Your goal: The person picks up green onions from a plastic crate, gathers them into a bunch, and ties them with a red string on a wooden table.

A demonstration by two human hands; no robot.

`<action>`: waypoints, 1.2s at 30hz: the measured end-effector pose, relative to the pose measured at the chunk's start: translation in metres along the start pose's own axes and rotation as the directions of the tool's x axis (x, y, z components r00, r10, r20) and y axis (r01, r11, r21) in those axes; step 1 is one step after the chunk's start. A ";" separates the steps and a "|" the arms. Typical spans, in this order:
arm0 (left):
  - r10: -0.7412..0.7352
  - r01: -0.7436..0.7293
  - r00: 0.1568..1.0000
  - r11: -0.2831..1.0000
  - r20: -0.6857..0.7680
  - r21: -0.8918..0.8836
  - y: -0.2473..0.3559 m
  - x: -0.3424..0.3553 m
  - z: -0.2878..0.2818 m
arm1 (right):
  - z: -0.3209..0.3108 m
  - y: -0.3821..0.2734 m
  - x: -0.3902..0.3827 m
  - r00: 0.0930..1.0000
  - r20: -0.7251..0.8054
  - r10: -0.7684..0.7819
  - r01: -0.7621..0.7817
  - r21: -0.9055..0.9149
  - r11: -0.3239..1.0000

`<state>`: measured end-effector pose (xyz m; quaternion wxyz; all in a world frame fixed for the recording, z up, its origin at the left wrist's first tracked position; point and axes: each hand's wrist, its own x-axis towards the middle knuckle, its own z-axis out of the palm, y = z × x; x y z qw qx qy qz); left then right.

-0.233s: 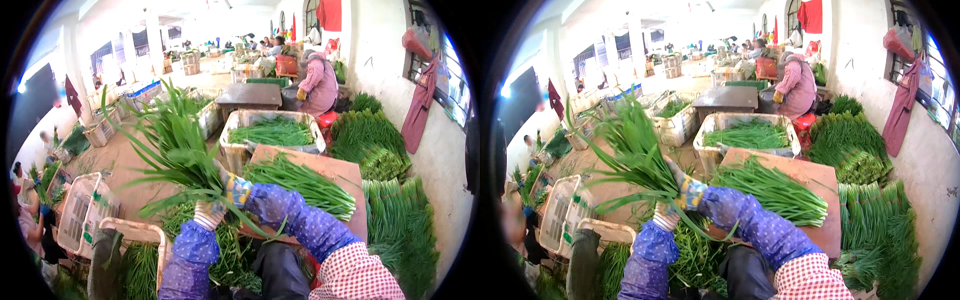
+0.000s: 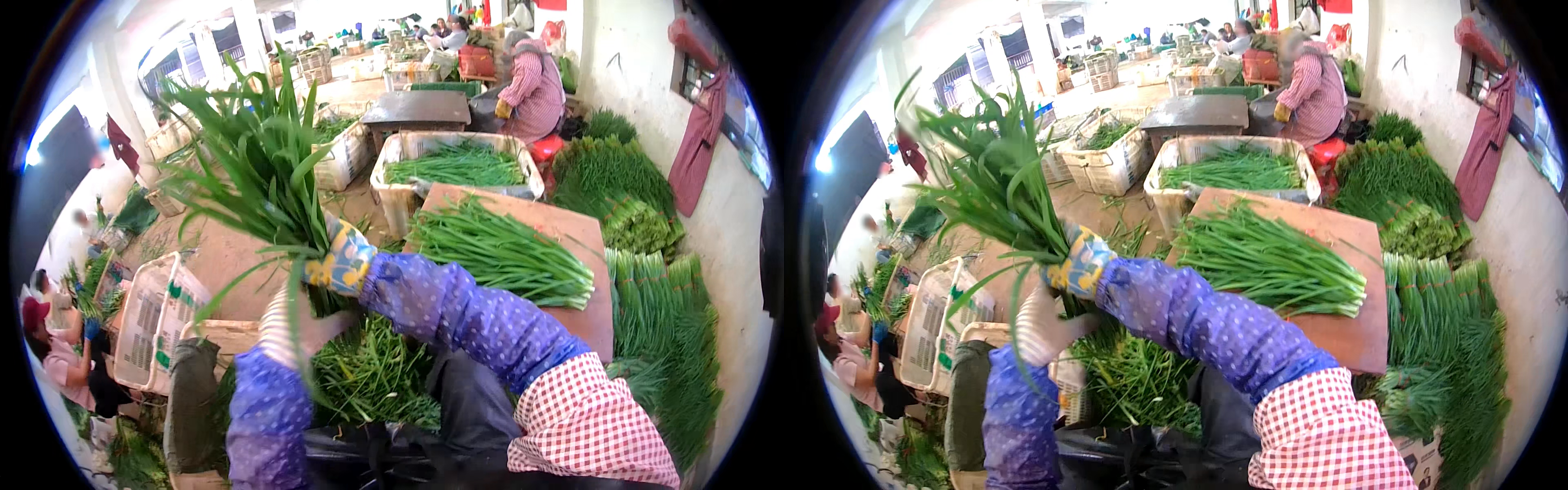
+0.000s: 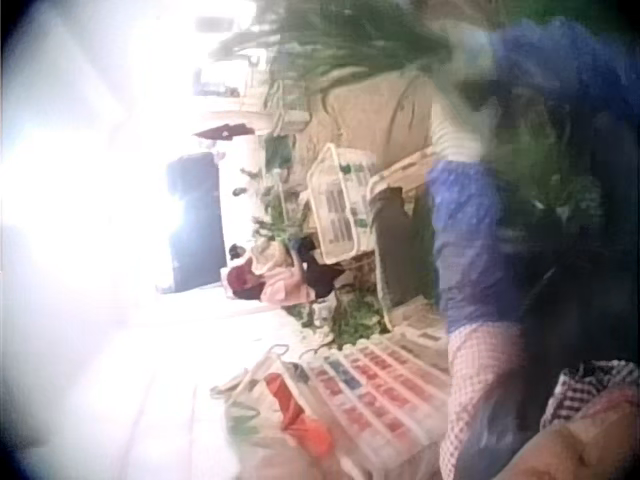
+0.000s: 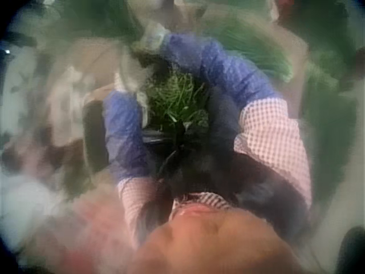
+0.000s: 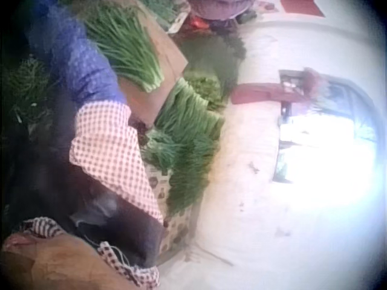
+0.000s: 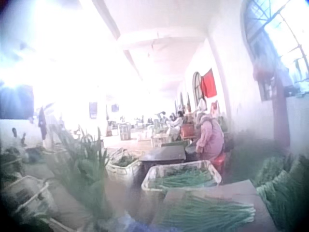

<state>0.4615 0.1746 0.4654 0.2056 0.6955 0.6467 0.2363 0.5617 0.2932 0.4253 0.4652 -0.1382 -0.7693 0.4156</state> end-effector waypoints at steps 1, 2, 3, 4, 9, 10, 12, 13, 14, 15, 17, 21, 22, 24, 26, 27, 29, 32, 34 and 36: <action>0.184 -0.206 0.963 0.974 -0.199 -0.096 -0.022 -0.027 -0.004 | 0.011 -0.004 0.005 0.998 -0.043 -0.040 0.044 0.086 0.995; 0.244 -0.284 0.935 0.950 -0.257 -0.132 -0.034 -0.048 -0.018 | 0.022 -0.009 0.010 0.993 -0.087 -0.081 0.095 0.169 0.981; 0.001 -0.059 0.973 0.967 -0.229 -0.247 -0.051 -0.078 -0.035 | 0.044 -0.024 0.012 0.992 -0.116 -0.040 0.065 0.220 0.973; -0.203 0.123 0.963 0.916 -0.176 -0.382 -0.061 -0.098 -0.044 | 0.047 -0.039 0.009 0.989 -0.151 0.003 0.030 0.217 0.976; -0.256 0.393 0.900 0.120 0.354 -0.912 -0.072 -0.132 0.011 | 0.094 -0.062 -0.038 0.969 -0.133 -0.207 0.226 0.151 0.962; -0.141 0.370 0.929 0.278 0.343 -0.887 -0.110 -0.133 0.035 | 0.107 -0.065 -0.061 0.936 -0.082 -0.344 0.348 0.047 0.936; -0.016 0.311 0.948 0.267 0.319 -0.912 -0.149 -0.137 0.064 | 0.141 -0.042 -0.119 0.879 0.176 -0.443 0.465 -0.109 0.879; -0.004 0.310 0.950 0.096 0.311 -0.946 -0.156 -0.140 0.076 | 0.162 -0.021 -0.151 0.875 0.222 -0.430 0.460 -0.109 0.881; 0.022 0.316 0.949 -0.076 0.315 -0.946 -0.153 -0.140 0.087 | 0.165 -0.012 -0.182 0.870 0.279 -0.406 0.467 -0.206 0.860; 0.031 0.314 0.948 -0.242 0.316 -0.918 -0.152 -0.144 0.093 | 0.166 -0.007 -0.201 0.848 0.344 -0.404 0.474 -0.150 0.868; -0.091 0.238 0.953 -0.367 0.289 -0.899 -0.139 -0.163 0.080 | 0.166 -0.026 -0.208 0.768 0.550 -0.328 0.418 -0.042 0.908; -0.260 0.274 0.932 0.046 0.253 -0.961 -0.139 -0.194 0.050 | 0.143 -0.064 -0.192 0.598 0.790 -0.135 -0.263 0.353 0.898; -0.254 0.296 0.920 -0.050 0.299 -0.954 -0.148 -0.211 0.057 | 0.141 -0.058 -0.204 0.628 0.746 -0.220 -0.275 0.477 0.834; -0.313 0.447 0.858 0.063 0.408 -0.892 -0.155 -0.245 0.049 | 0.143 -0.058 -0.233 0.740 0.650 0.174 -0.578 0.482 0.658; -0.321 0.478 0.860 0.237 0.397 -0.846 -0.140 -0.261 0.052 | 0.153 -0.025 -0.268 0.587 0.717 0.376 -0.777 0.629 0.015; -0.335 0.455 0.882 0.420 0.332 -0.785 -0.136 -0.274 0.058 | 0.157 -0.023 -0.283 0.386 0.734 0.558 -0.740 0.608 -0.288; -0.292 0.362 0.932 0.742 0.214 -0.564 -0.125 -0.290 0.073 | 0.175 0.022 -0.320 0.610 0.654 0.448 -0.527 0.757 -0.387; -0.513 0.549 0.782 0.301 0.353 -0.780 -0.111 -0.328 0.111 | 0.195 0.015 -0.286 0.457 0.300 0.837 -0.333 0.931 -0.152; -0.472 0.544 0.799 0.304 0.372 -0.782 -0.113 -0.338 0.123 | 0.181 -0.006 -0.240 0.290 0.122 0.949 -0.354 0.935 -0.012; -0.475 0.548 0.788 0.250 0.392 -0.798 -0.096 -0.333 0.122 | 0.163 -0.011 -0.214 0.188 0.144 0.972 -0.499 0.866 -0.032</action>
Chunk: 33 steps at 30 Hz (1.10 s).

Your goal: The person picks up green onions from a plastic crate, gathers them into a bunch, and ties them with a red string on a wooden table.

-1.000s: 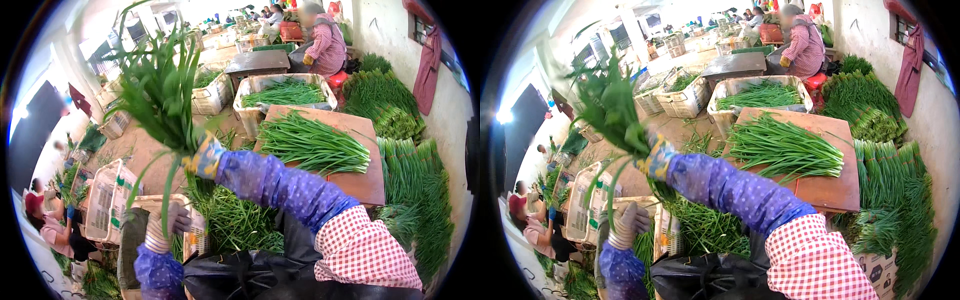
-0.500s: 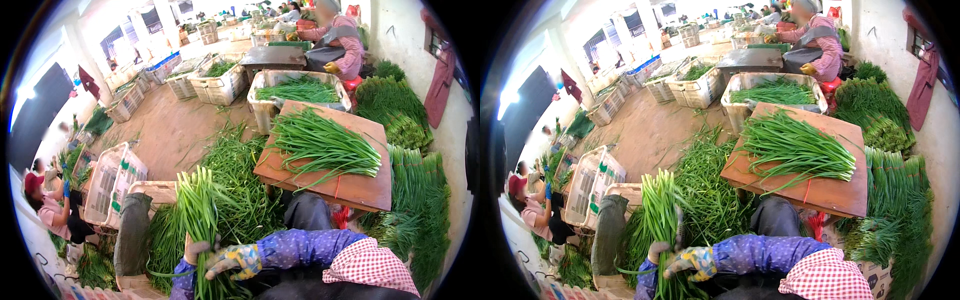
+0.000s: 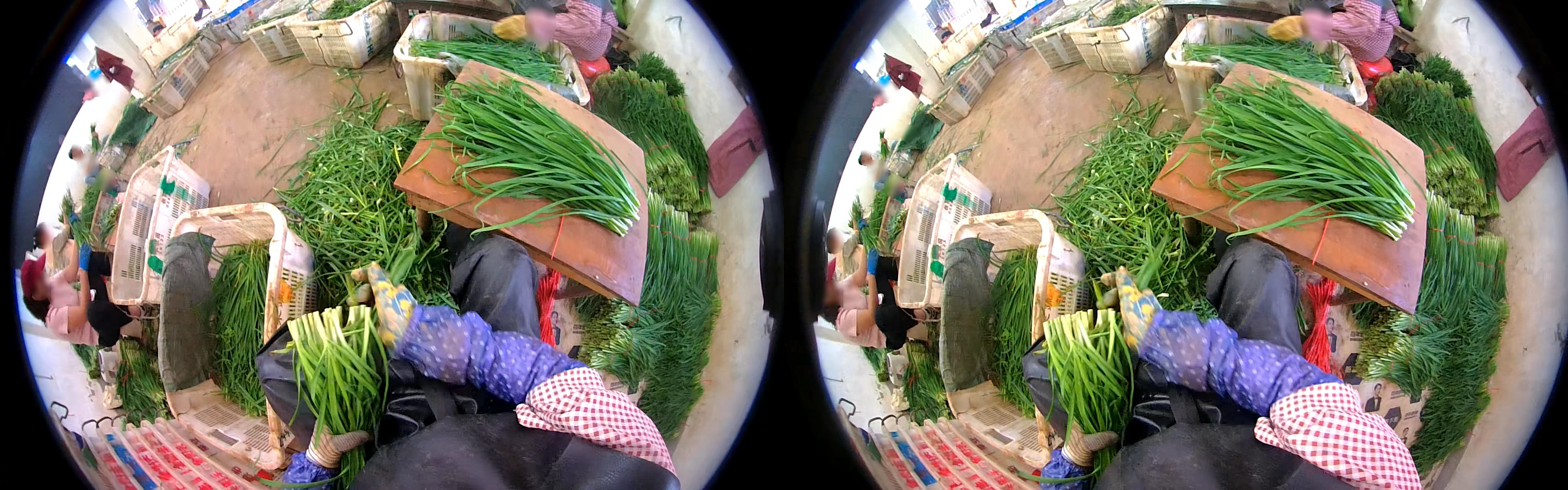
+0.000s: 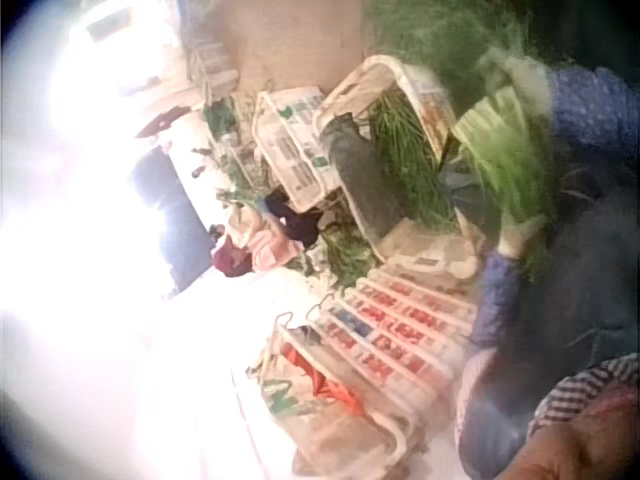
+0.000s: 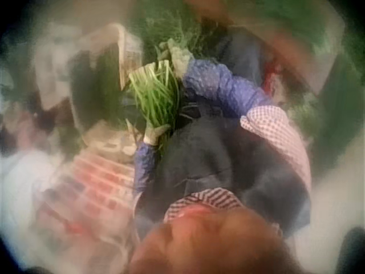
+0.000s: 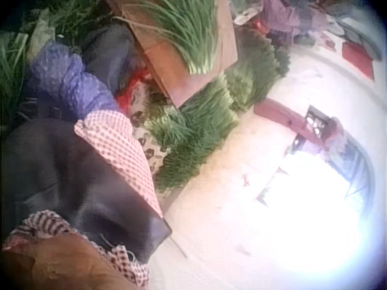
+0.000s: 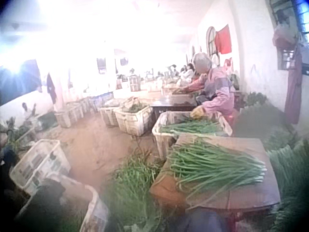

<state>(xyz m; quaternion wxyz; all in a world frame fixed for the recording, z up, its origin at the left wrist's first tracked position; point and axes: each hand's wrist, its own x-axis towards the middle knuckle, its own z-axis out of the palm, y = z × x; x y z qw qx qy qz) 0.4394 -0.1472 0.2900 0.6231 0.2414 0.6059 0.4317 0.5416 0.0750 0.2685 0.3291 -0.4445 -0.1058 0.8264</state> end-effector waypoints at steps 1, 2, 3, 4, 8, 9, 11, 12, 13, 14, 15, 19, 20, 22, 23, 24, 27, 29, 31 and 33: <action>0.063 -0.064 0.998 0.993 0.019 0.100 -0.002 0.005 0.000 | -0.007 0.003 0.029 0.993 0.045 -0.107 0.111 -0.089 0.990; 0.058 -0.070 0.996 0.974 0.063 0.213 -0.004 0.012 -0.002 | -0.013 0.007 0.058 0.974 0.100 -0.203 0.219 -0.176 0.960; 0.044 -0.071 0.995 0.945 0.092 0.318 -0.009 0.016 -0.007 | -0.007 -0.007 0.060 0.971 0.125 -0.206 0.233 -0.275 0.933; 0.031 -0.072 0.994 0.906 0.105 0.418 -0.012 0.014 -0.010 | 0.003 -0.026 0.063 0.967 0.165 -0.196 0.245 -0.372 0.895; 0.008 -0.020 0.999 0.966 0.047 0.259 -0.035 0.019 -0.015 | -0.007 -0.131 0.102 0.917 0.225 -0.329 0.394 -0.395 0.830; -0.001 0.002 1.000 0.994 -0.006 0.110 -0.024 0.014 -0.007 | -0.009 -0.142 0.095 0.922 0.253 -0.293 0.377 -0.418 0.826; 0.029 -0.026 0.999 0.998 -0.038 0.059 -0.020 0.019 0.001 | -0.016 -0.132 0.057 0.857 0.469 -0.215 0.481 -0.574 0.663; 0.039 -0.037 0.998 0.999 -0.059 0.034 -0.018 0.019 0.006 | -0.017 -0.113 0.036 0.753 0.646 -0.125 0.616 -0.624 0.481; 0.043 -0.045 0.997 0.999 -0.068 -0.019 -0.013 0.018 0.011 | -0.017 -0.095 0.017 0.653 0.757 -0.013 0.720 -0.615 0.321; 0.058 -0.057 0.997 0.998 -0.041 0.022 -0.008 0.022 0.015 | -0.013 -0.085 0.002 0.523 0.852 0.017 0.844 -0.520 0.129; 0.072 -0.071 0.997 0.996 -0.016 0.062 -0.004 0.027 0.019 | -0.007 -0.078 -0.013 0.588 0.792 0.167 0.780 -0.609 0.144; 0.094 -0.088 0.995 0.970 0.014 -0.228 0.022 0.023 0.041 | 0.010 -0.059 -0.014 0.677 0.630 0.379 0.736 -0.576 -0.357; 0.098 -0.093 0.995 0.974 0.013 -0.208 0.018 0.022 0.038 | 0.015 -0.053 -0.009 0.700 0.539 0.469 0.714 -0.542 -0.443; 0.110 -0.104 0.994 0.980 0.024 -0.170 0.012 0.023 0.031 | 0.022 -0.051 -0.005 0.759 0.332 0.560 0.609 -0.665 -0.432; 0.089 -0.087 0.996 0.980 0.004 -0.182 0.007 0.022 0.027 | 0.012 -0.048 -0.003 0.705 0.507 0.496 0.709 -0.496 -0.501; 0.063 -0.066 0.998 0.978 -0.024 -0.196 0.003 0.020 0.025 | 0.009 -0.046 0.002 0.701 0.557 0.445 0.713 -0.529 -0.461; -0.015 0.000 0.999 0.960 -0.051 -0.281 -0.002 0.018 0.021 | -0.004 -0.041 0.039 0.667 0.731 0.145 0.738 -0.620 -0.267; -0.032 0.019 0.998 0.973 -0.052 -0.231 -0.001 0.020 0.019 | -0.023 -0.048 0.083 0.762 0.633 -0.135 0.634 -0.772 -0.039; -0.003 -0.004 0.999 0.992 -0.048 -0.127 0.002 0.023 0.019 | -0.026 -0.071 0.098 0.687 0.581 -0.436 0.651 -0.759 0.015; 0.049 -0.050 0.998 0.999 -0.036 -0.008 -0.007 0.027 0.019 | -0.053 -0.083 0.152 0.795 0.383 -0.471 0.590 -0.669 0.453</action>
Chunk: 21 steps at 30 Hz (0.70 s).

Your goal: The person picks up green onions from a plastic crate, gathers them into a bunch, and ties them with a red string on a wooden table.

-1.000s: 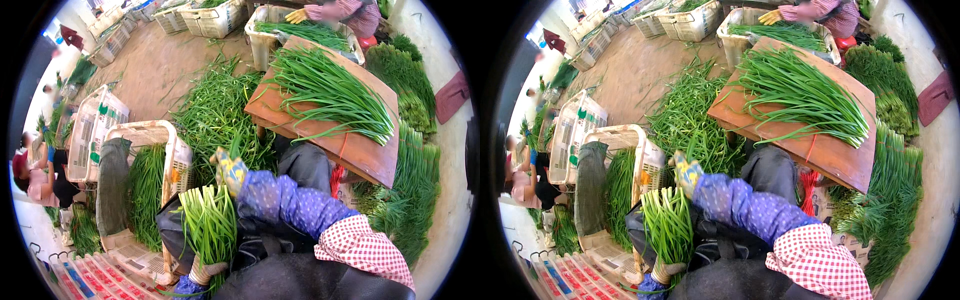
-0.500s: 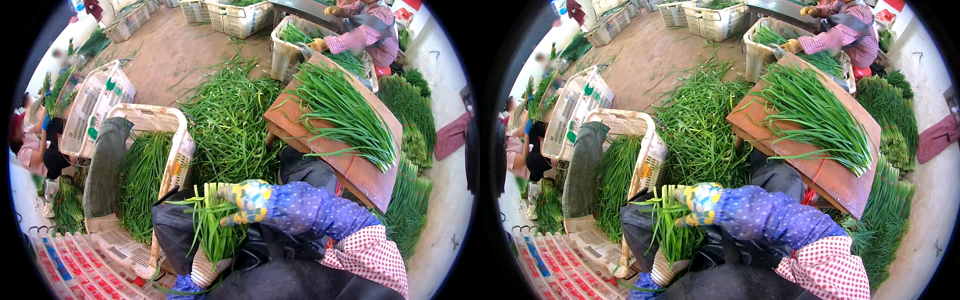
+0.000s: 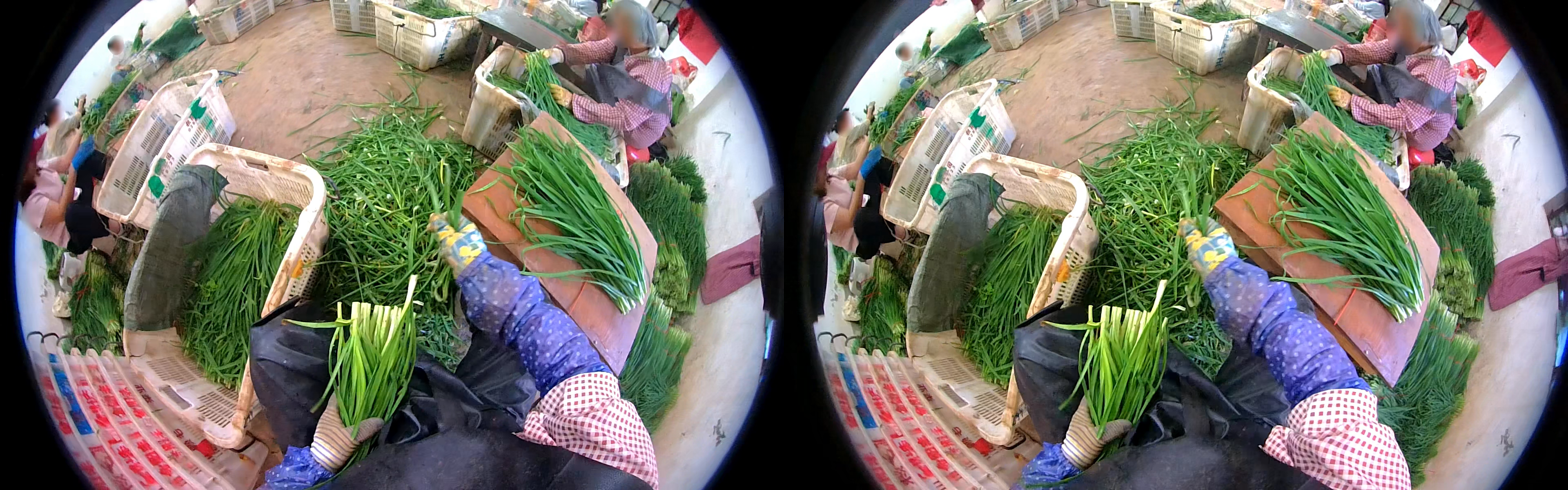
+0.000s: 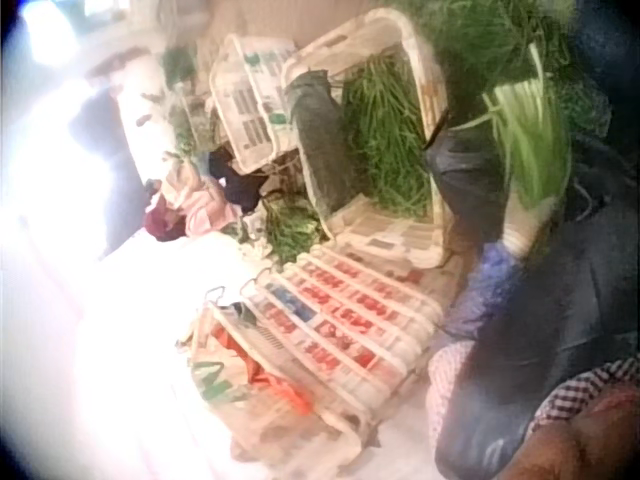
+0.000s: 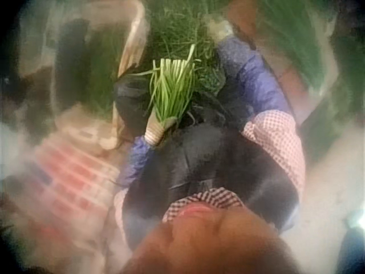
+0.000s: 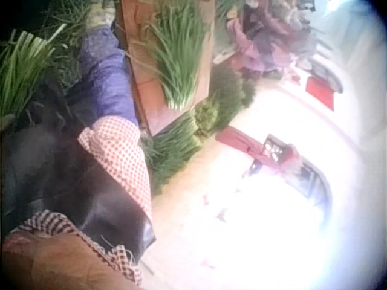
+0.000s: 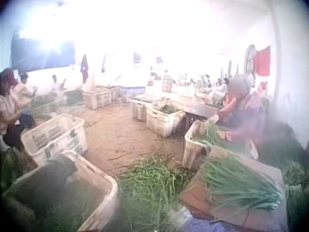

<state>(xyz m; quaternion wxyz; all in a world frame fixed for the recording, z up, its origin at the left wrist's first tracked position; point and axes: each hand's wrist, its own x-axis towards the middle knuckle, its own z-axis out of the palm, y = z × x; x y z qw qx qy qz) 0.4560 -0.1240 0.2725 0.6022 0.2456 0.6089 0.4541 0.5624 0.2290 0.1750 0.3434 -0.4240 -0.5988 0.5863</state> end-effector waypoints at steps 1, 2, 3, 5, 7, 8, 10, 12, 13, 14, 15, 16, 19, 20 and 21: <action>-0.001 0.001 1.000 1.000 -0.012 -0.011 -0.004 0.000 -0.003 | 0.009 -0.035 -0.014 0.995 0.082 0.054 -0.045 -0.114 0.992; 0.003 -0.003 1.000 1.000 -0.007 -0.021 -0.006 0.000 -0.003 | 0.012 -0.076 -0.030 0.984 0.145 0.101 -0.064 -0.237 0.969; 0.011 -0.011 1.000 1.000 0.023 -0.023 -0.005 0.004 0.000 | 0.004 -0.061 -0.034 0.910 0.397 -0.115 0.213 -0.212 0.954; 0.005 -0.005 1.000 0.995 -0.002 -0.098 0.000 0.001 0.005 | 0.027 -0.095 -0.065 0.673 0.740 -0.020 0.470 -0.406 0.784; 0.020 -0.019 1.000 0.988 0.004 -0.156 0.002 0.001 0.006 | 0.047 -0.119 -0.084 0.571 0.790 0.223 0.418 -0.514 0.749; 0.033 -0.030 0.999 0.983 0.010 -0.183 -0.003 0.001 0.006 | 0.053 -0.119 -0.087 0.610 0.766 0.201 0.451 -0.545 0.707; 0.021 -0.008 0.998 0.983 0.065 -0.185 -0.007 0.004 0.005 | 0.056 -0.112 -0.094 0.659 0.747 0.093 0.499 -0.525 0.690; -0.035 0.055 0.988 0.990 0.153 -0.132 -0.007 0.008 0.003 | 0.057 -0.093 -0.096 0.668 0.740 -0.077 0.542 -0.414 0.731; -0.063 0.084 0.980 0.991 0.189 -0.105 -0.009 0.011 0.002 | 0.058 -0.091 -0.095 0.661 0.750 -0.012 0.497 -0.426 0.756; -0.067 0.076 0.976 0.997 0.206 -0.034 -0.035 0.013 -0.004 | 0.059 -0.089 -0.093 0.650 0.759 0.051 0.451 -0.439 0.777; -0.075 0.090 0.978 0.994 0.196 -0.069 -0.026 0.014 -0.002 | 0.057 -0.088 -0.091 0.636 0.762 0.120 0.405 -0.463 0.788; -0.084 0.105 0.979 0.989 0.186 -0.105 -0.009 0.011 0.002 | 0.054 -0.090 -0.092 0.615 0.779 0.118 0.425 -0.454 0.783; -0.012 0.034 0.995 0.973 0.095 -0.229 -0.003 0.005 0.008 | 0.056 -0.091 -0.090 0.550 0.819 0.167 0.509 -0.486 0.711; 0.026 -0.012 0.998 0.963 0.051 -0.270 -0.005 0.003 0.009 | 0.058 -0.089 -0.087 0.514 0.832 0.210 0.517 -0.495 0.698; 0.018 -0.008 0.999 0.981 0.048 -0.192 -0.009 0.003 0.007 | 0.057 -0.080 -0.081 0.471 0.855 0.217 0.488 -0.458 0.743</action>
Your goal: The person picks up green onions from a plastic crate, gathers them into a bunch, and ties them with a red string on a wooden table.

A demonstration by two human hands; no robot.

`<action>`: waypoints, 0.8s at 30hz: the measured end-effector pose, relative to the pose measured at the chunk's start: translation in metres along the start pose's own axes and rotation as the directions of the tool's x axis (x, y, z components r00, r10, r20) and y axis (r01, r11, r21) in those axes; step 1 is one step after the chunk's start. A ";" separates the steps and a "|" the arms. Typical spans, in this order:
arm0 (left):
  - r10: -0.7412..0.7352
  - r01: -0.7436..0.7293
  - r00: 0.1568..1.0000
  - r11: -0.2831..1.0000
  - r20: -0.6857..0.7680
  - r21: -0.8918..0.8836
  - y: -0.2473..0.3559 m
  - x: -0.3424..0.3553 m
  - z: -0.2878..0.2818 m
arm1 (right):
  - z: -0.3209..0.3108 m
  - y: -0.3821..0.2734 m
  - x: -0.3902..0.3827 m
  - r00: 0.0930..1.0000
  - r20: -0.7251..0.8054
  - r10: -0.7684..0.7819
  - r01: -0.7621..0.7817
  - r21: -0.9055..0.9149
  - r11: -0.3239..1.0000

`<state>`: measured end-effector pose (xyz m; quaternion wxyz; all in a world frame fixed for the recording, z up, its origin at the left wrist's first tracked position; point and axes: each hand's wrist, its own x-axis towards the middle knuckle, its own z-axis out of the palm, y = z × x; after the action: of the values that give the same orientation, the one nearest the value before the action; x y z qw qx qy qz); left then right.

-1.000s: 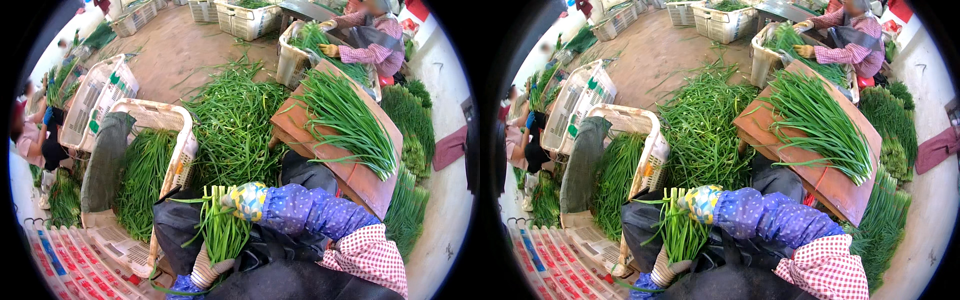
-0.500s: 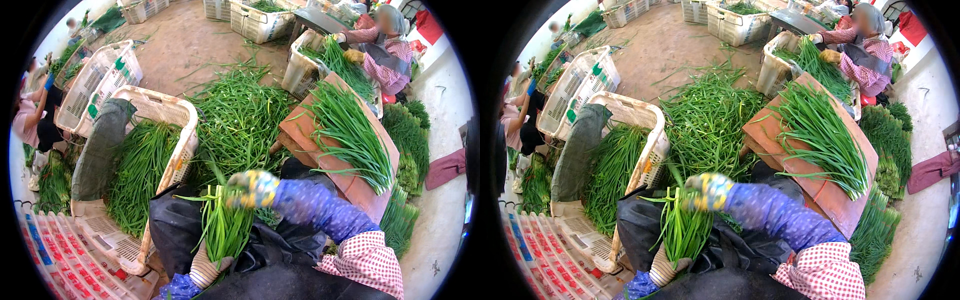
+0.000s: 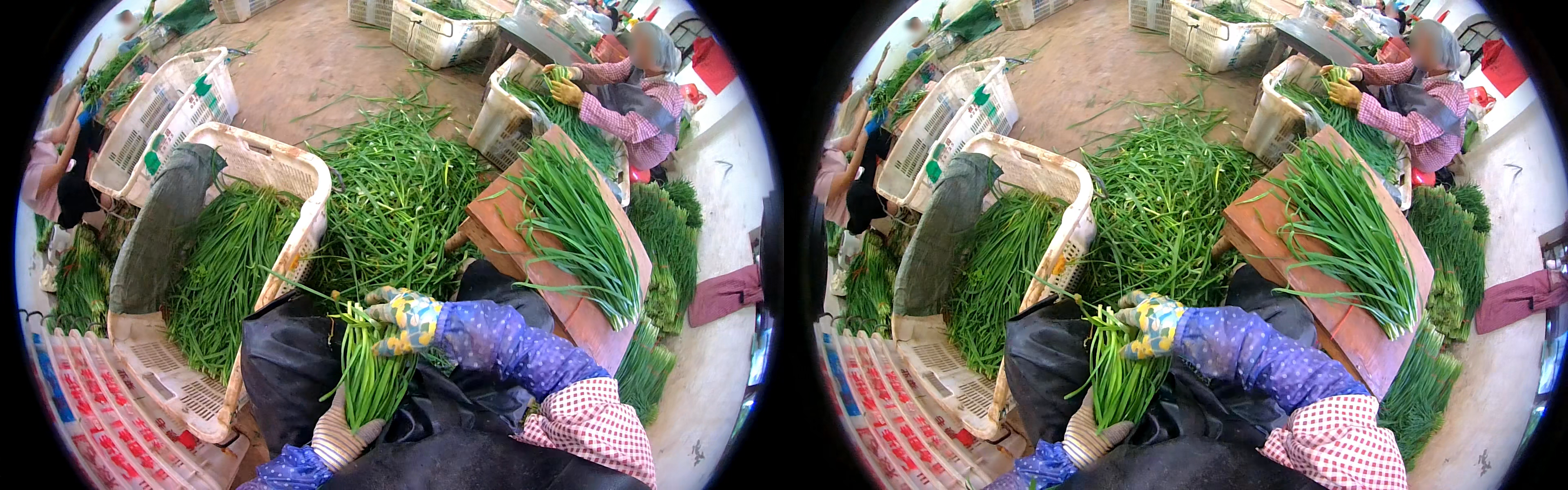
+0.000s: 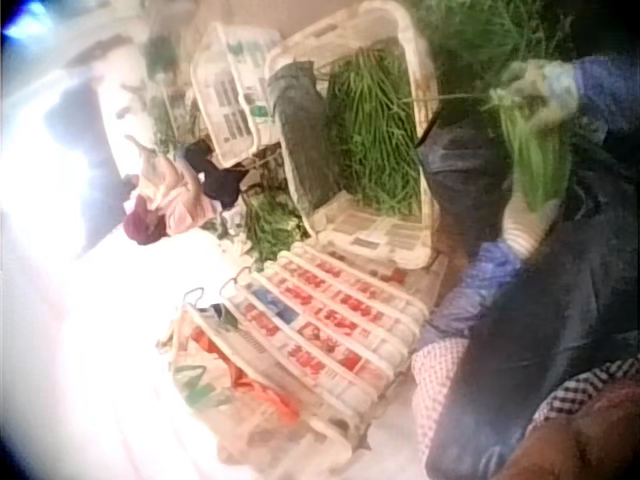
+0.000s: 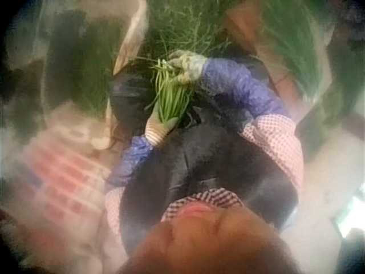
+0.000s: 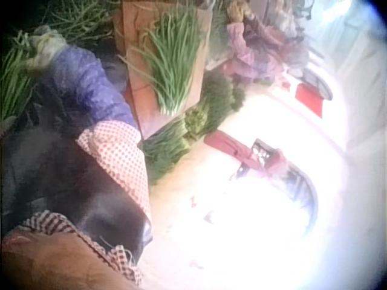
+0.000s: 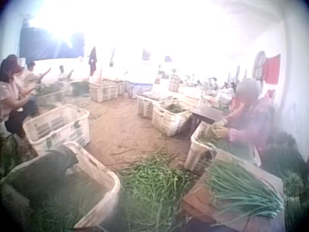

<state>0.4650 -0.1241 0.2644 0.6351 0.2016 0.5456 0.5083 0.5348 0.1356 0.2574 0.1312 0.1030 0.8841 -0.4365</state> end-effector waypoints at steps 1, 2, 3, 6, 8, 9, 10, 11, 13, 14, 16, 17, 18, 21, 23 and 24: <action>-0.007 0.007 1.000 0.997 -0.003 0.080 -0.004 0.002 -0.004 | 0.000 0.013 0.004 0.999 0.039 -0.027 0.024 0.059 0.998; -0.014 0.015 1.000 0.987 -0.007 0.160 -0.006 0.004 -0.006 | 0.001 0.022 0.007 0.996 0.075 -0.055 0.046 0.119 0.992; -0.017 0.018 1.000 0.989 -0.013 0.145 -0.006 0.004 -0.006 | 0.000 0.011 0.006 0.997 0.061 -0.049 0.044 0.079 0.996; -0.035 0.036 0.999 0.997 -0.016 0.075 0.005 0.003 -0.002 | 0.004 0.000 0.008 0.997 0.072 -0.009 0.017 -0.103 0.995; -0.047 0.047 0.999 0.999 -0.014 -0.011 0.009 0.003 -0.001 | 0.004 0.010 0.011 0.995 0.100 -0.022 0.026 -0.044 0.999; -0.024 0.023 1.000 0.999 0.007 0.038 0.001 0.005 -0.005 | 0.003 0.012 0.011 0.993 0.114 -0.025 0.027 -0.017 0.999; -0.004 0.003 1.000 0.996 0.018 0.089 -0.013 0.007 -0.013 | 0.002 0.010 0.013 0.993 0.117 -0.020 0.025 -0.039 0.999; 0.014 -0.018 0.999 0.990 0.029 0.139 -0.024 0.007 -0.017 | 0.001 0.006 0.015 0.993 0.121 -0.015 0.022 -0.062 0.998; 0.018 -0.023 0.999 0.984 0.031 0.178 -0.016 0.007 -0.016 | 0.005 0.005 0.019 0.995 0.094 0.021 -0.008 -0.129 0.992; 0.020 -0.026 0.999 0.980 0.032 0.197 -0.010 0.008 -0.014 | 0.012 0.013 0.024 0.996 0.081 0.039 -0.029 -0.124 0.992; 0.027 -0.031 0.999 0.984 0.023 0.178 -0.009 0.007 -0.015 | 0.007 0.012 0.031 1.000 0.004 -0.013 0.014 -0.186 0.983; 0.030 -0.032 0.999 0.990 0.019 0.138 -0.013 0.007 -0.016 | 0.002 0.011 0.039 0.996 0.060 0.065 -0.051 -0.208 0.977; 0.031 -0.032 0.999 0.994 0.014 0.101 -0.015 0.006 -0.017 | -0.002 0.017 0.044 1.000 -0.007 0.027 -0.028 -0.269 0.963; 0.030 -0.036 0.999 0.966 0.030 0.255 -0.019 0.001 -0.020 | -0.040 0.040 0.075 0.945 -0.139 0.296 -0.326 -0.468 0.822; -0.007 -0.001 1.000 0.920 0.019 0.393 -0.017 0.001 -0.021 | -0.072 0.066 0.076 0.875 -0.259 0.410 -0.475 -0.625 0.620; -0.032 0.025 0.999 0.891 0.008 0.454 -0.014 -0.001 -0.020 | -0.069 0.062 0.071 0.801 -0.542 0.254 -0.594 -0.666 0.452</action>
<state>0.4535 -0.1370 0.2471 0.5822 0.3402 0.6470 0.3560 0.4767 0.2324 0.2286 0.1031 0.3320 0.9329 0.0939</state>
